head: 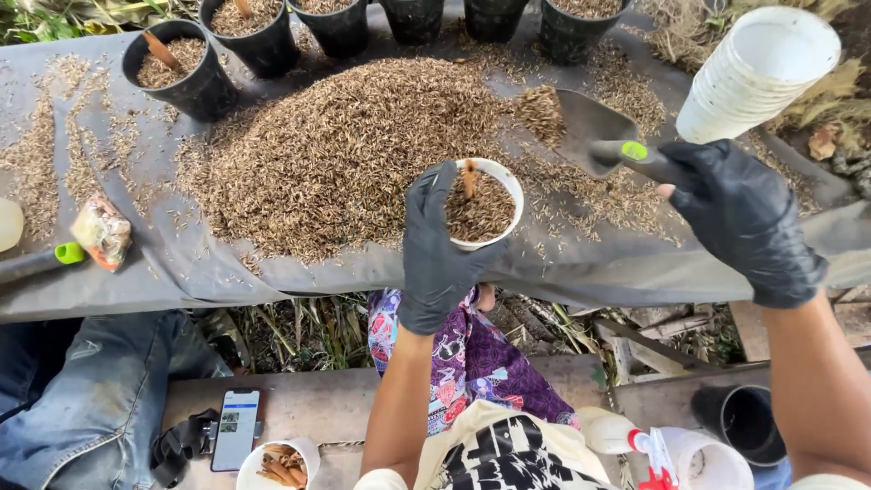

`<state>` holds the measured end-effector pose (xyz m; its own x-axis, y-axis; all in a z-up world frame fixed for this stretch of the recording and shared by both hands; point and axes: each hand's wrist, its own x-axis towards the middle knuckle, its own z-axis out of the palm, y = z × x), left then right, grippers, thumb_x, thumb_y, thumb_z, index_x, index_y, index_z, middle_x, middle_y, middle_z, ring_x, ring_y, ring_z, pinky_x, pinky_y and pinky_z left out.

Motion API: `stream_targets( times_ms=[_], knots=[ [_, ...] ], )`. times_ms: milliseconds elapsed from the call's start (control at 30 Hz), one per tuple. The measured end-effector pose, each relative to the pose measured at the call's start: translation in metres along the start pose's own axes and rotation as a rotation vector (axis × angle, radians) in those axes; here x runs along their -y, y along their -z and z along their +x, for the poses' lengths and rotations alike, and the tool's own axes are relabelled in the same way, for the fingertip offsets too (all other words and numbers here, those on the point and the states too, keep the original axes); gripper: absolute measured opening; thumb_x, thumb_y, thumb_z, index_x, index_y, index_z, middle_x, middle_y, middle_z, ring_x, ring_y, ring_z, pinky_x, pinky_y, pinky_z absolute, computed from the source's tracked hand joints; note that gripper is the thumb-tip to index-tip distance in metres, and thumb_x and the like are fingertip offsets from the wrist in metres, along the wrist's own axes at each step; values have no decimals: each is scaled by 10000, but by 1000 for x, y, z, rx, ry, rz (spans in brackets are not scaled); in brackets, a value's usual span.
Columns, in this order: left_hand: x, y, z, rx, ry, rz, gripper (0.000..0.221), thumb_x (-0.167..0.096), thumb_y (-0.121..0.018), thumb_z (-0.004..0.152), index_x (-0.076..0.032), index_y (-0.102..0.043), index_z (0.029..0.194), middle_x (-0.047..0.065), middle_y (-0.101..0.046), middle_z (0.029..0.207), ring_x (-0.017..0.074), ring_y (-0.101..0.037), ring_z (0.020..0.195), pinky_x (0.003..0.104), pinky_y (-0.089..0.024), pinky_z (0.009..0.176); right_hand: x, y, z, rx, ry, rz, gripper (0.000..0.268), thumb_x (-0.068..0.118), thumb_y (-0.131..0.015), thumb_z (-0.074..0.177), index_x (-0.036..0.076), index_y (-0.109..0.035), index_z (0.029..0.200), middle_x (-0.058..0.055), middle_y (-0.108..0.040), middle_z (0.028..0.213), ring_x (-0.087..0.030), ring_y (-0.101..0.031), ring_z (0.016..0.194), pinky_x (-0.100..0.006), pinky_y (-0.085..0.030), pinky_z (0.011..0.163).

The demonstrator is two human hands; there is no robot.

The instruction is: Filling small cups with a seed and soil mixture and marking them with wooden sticks on a processing table.

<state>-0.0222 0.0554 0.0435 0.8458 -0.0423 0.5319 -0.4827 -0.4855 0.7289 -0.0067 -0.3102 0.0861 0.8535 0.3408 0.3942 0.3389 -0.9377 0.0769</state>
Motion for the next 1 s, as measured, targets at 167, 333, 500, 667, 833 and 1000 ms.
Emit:
stream_targets(
  times_ms=[167, 333, 500, 667, 833, 1000],
  knots=[
    [-2, -39, 20, 18, 39, 33, 1147, -598, -816, 805, -136, -161, 1625, 252, -332, 1571, 400, -424, 1467, 637, -458, 1166, -11, 40, -3, -52, 96, 115, 514, 199, -751, 1005, -13, -658, 1465, -263, -692, 1270, -449, -676, 1123, -528, -557, 929],
    [-6, -75, 33, -116, -39, 69, 1207, -516, -884, 791, -123, -120, 1638, 224, -396, 1539, 368, -424, 1413, 508, -468, 1171, -17, 53, -10, -25, 65, 33, 566, 175, -769, 947, 61, -665, 1492, -194, -714, 1317, -421, -690, 1127, -520, -555, 897],
    [-9, -95, 41, -189, -53, 133, 1095, -497, -853, 847, -118, -202, 1641, 206, -397, 1519, 371, -455, 1400, 485, -404, 1192, -12, 55, -20, -64, 108, -279, 619, 286, -783, 924, 201, -673, 1527, -66, -728, 1336, -307, -721, 1146, -483, -529, 1039],
    [1, -112, 41, -159, 30, 161, 1078, -519, -812, 870, -168, -169, 1661, 226, -353, 1536, 376, -439, 1377, 473, -437, 1150, -7, 58, -20, -23, 88, -495, 611, 409, -702, 933, 301, -663, 1534, 8, -717, 1267, -230, -714, 1144, -407, -507, 1043],
    [2, -119, 40, -161, 47, 116, 1123, -489, -844, 837, -153, -158, 1661, 225, -364, 1509, 357, -465, 1330, 437, -448, 1137, -10, 56, -17, -29, 108, -486, 591, 423, -701, 969, 289, -650, 1542, 8, -711, 1321, -241, -718, 1144, -406, -508, 1005],
    [-6, -115, 42, -240, 38, 115, 972, -478, -862, 813, -134, -371, 1577, 217, -480, 1412, 359, -524, 1279, 457, -496, 1087, -14, 49, -17, -35, 88, -448, 556, 391, -746, 970, 256, -697, 1507, -8, -722, 1203, -238, -706, 1101, -379, -490, 921]
  ],
)
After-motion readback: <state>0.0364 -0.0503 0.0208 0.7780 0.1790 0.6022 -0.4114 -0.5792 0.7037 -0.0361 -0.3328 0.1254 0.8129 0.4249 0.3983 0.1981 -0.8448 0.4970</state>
